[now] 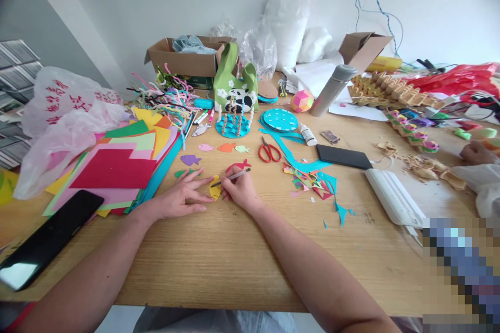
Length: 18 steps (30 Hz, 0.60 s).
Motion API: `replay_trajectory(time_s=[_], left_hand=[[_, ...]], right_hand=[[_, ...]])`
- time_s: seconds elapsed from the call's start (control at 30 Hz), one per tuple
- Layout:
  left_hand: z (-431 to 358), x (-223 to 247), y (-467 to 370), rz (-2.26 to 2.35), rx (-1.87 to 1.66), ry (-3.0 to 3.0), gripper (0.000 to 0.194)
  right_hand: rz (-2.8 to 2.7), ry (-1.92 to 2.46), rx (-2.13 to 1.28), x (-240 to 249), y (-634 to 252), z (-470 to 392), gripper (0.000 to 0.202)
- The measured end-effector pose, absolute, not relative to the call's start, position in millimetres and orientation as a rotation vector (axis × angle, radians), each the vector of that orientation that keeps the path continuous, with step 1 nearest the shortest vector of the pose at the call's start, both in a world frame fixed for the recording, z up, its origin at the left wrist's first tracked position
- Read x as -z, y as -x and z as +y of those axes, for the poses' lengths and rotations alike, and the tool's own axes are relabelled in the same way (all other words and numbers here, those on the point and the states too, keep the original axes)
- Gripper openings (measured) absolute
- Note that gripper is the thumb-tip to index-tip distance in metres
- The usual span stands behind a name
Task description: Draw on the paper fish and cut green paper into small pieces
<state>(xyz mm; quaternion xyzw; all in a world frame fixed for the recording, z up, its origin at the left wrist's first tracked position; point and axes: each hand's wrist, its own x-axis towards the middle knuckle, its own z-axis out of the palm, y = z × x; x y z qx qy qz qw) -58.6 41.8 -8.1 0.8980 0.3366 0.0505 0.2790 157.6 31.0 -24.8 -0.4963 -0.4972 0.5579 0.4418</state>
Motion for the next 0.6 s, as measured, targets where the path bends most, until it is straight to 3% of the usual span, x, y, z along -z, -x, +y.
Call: replay_trajectory(time_s=[0.6], left_hand=[[41.5, 8.3, 57.9, 0.912, -0.121, -2.431, 0.03]], right_hand=[[-1.237, 1.231, -1.395, 25.7, -157.9, 30.8, 0.022]])
